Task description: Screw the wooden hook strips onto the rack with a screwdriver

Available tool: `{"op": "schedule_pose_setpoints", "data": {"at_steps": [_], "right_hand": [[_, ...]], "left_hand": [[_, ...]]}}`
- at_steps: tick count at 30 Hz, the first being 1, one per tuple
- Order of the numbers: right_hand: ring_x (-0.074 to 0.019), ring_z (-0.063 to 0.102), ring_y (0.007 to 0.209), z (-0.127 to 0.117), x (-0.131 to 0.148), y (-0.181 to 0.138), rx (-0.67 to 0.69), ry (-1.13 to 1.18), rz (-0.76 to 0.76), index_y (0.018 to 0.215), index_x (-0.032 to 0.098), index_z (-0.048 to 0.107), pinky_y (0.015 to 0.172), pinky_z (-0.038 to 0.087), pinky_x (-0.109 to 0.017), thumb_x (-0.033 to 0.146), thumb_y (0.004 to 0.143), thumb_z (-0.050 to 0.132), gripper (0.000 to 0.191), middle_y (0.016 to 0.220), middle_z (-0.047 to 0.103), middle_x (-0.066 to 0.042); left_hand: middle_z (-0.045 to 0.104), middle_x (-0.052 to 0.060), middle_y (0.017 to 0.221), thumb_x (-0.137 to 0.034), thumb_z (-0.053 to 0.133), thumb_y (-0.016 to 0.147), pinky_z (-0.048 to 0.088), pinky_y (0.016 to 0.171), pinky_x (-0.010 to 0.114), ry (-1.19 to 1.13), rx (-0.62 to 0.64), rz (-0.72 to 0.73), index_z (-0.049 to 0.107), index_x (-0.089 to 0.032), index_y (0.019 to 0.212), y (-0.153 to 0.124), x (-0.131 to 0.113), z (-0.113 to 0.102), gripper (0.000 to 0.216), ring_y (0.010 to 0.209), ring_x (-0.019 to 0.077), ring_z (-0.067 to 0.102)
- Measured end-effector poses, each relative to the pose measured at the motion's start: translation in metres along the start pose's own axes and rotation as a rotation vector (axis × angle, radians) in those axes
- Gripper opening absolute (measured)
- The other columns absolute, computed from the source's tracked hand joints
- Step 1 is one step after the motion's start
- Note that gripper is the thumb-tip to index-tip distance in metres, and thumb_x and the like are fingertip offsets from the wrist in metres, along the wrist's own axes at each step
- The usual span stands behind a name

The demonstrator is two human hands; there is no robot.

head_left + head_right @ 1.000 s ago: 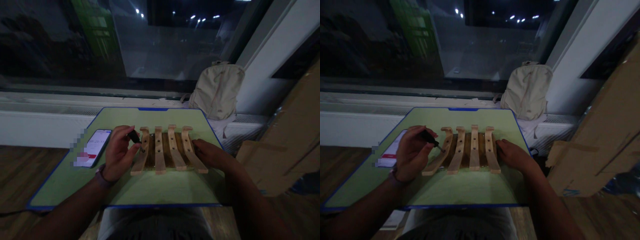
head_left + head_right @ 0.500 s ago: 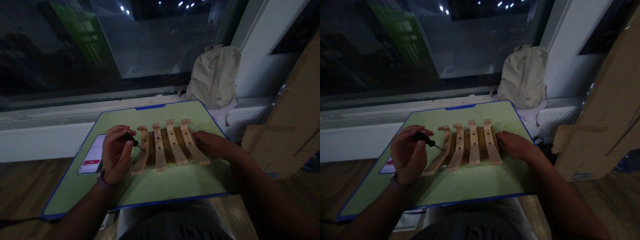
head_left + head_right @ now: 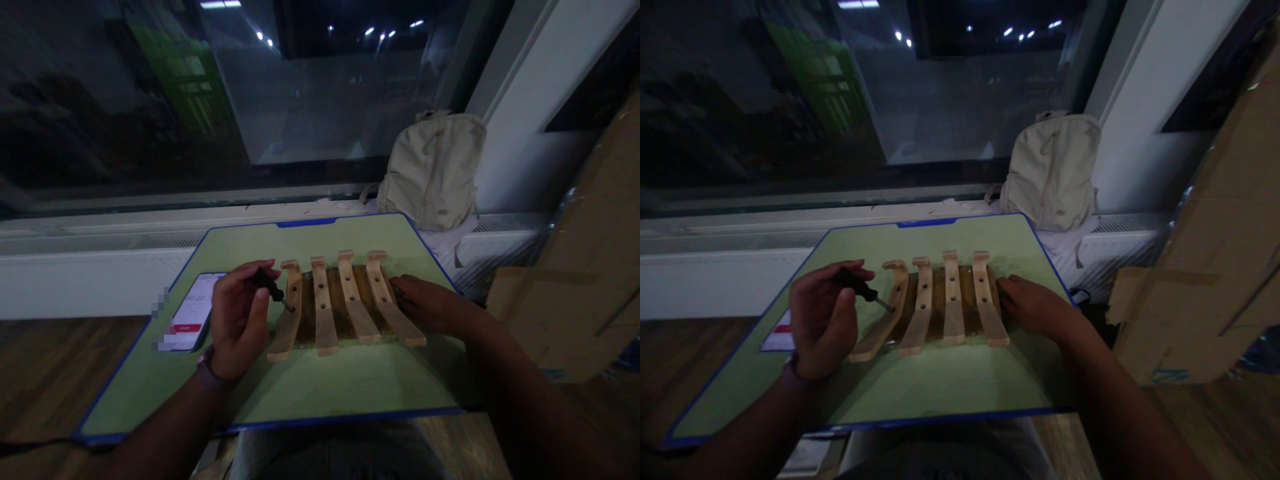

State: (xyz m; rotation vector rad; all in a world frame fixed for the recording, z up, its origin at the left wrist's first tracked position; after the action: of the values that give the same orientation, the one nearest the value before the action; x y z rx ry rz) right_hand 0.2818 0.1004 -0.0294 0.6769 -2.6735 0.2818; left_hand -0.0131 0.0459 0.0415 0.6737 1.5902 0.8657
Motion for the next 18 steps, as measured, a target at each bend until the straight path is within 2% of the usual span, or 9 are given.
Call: {"op": "schedule_pose_setpoints", "data": {"at_steps": [3, 5, 7, 10, 14, 16, 18], "right_hand": [[-0.0215, 0.067, 0.086, 0.000, -0.001, -0.001, -0.001, -0.007, 0.008, 0.105, 0.018, 0.066, 0.078, 0.050, -0.029, 0.027, 0.096, 0.047, 0.022, 0.098, 0.072, -0.011], [-0.0219, 0.067, 0.087, 0.000, 0.000, -0.001, -0.004, -0.004, -0.003, 0.108, 0.017, 0.065, 0.079, 0.050, -0.030, 0.026, 0.096, 0.046, 0.024, 0.100, 0.072, -0.012], [-0.0221, 0.067, 0.087, 0.000, 0.000, -0.001, -0.007, 0.006, -0.009, 0.109, 0.017, 0.066, 0.079, 0.051, -0.031, 0.027, 0.096, 0.046, 0.025, 0.101, 0.072, -0.012], [-0.0225, 0.067, 0.087, 0.000, -0.001, -0.001, -0.015, 0.014, -0.004, 0.108, 0.017, 0.066, 0.080, 0.051, -0.032, 0.027, 0.096, 0.047, 0.024, 0.100, 0.072, -0.012], [-0.0231, 0.067, 0.088, 0.000, -0.002, -0.002, -0.011, 0.006, 0.002, 0.105, 0.017, 0.067, 0.081, 0.051, -0.033, 0.027, 0.096, 0.047, 0.024, 0.099, 0.071, -0.012], [-0.0237, 0.066, 0.088, 0.001, -0.002, -0.001, -0.004, 0.002, -0.005, 0.106, 0.016, 0.066, 0.082, 0.052, -0.034, 0.028, 0.096, 0.046, 0.026, 0.099, 0.071, -0.013], [-0.0248, 0.067, 0.090, 0.001, -0.001, -0.001, 0.004, -0.002, -0.018, 0.109, 0.015, 0.065, 0.083, 0.052, -0.036, 0.029, 0.097, 0.043, 0.029, 0.100, 0.070, -0.014]], "left_hand": [[0.058, 0.004, 0.117, -0.002, 0.075, 0.076, 0.060, 0.080, 0.026, 0.032, -0.012, 0.069, 0.063, -0.028, 0.121, 0.000, 0.000, -0.007, 0.054, 0.094, 0.0127, 0.066], [0.059, 0.003, 0.111, 0.001, 0.077, 0.073, 0.060, 0.074, 0.023, 0.094, -0.043, 0.059, 0.064, -0.029, 0.121, -0.002, 0.003, -0.011, 0.058, 0.090, 0.0120, 0.066], [0.062, 0.003, 0.109, 0.000, 0.074, 0.076, 0.060, 0.074, 0.022, 0.124, -0.048, 0.014, 0.064, -0.028, 0.123, -0.004, 0.006, -0.011, 0.056, 0.091, 0.0124, 0.068], [0.067, 0.004, 0.111, -0.002, 0.065, 0.086, 0.061, 0.083, 0.024, 0.069, -0.022, -0.037, 0.058, -0.029, 0.133, -0.006, 0.004, -0.005, 0.055, 0.097, 0.0129, 0.071], [0.067, 0.007, 0.121, -0.002, 0.052, 0.093, 0.058, 0.096, 0.029, 0.023, 0.062, -0.016, 0.051, -0.028, 0.141, -0.004, -0.001, 0.006, 0.055, 0.107, 0.0139, 0.070], [0.064, 0.008, 0.124, -0.003, 0.054, 0.092, 0.058, 0.095, 0.031, 0.027, 0.093, 0.022, 0.055, -0.028, 0.137, -0.002, -0.002, 0.007, 0.052, 0.109, 0.0153, 0.068], [0.062, 0.007, 0.120, -0.006, 0.063, 0.087, 0.060, 0.087, 0.030, 0.037, 0.083, 0.067, 0.059, -0.029, 0.132, 0.000, -0.001, 0.003, 0.050, 0.103, 0.0157, 0.067]]}}
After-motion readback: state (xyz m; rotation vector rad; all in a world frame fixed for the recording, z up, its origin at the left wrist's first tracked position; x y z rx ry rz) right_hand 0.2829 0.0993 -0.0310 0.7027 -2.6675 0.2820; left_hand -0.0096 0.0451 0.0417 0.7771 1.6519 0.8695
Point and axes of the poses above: each hand's wrist, its own y-axis towards the middle knuckle, its own z-axis out of the palm, x = y × z, the point moved 7 cm from there along y, towards the middle knuckle
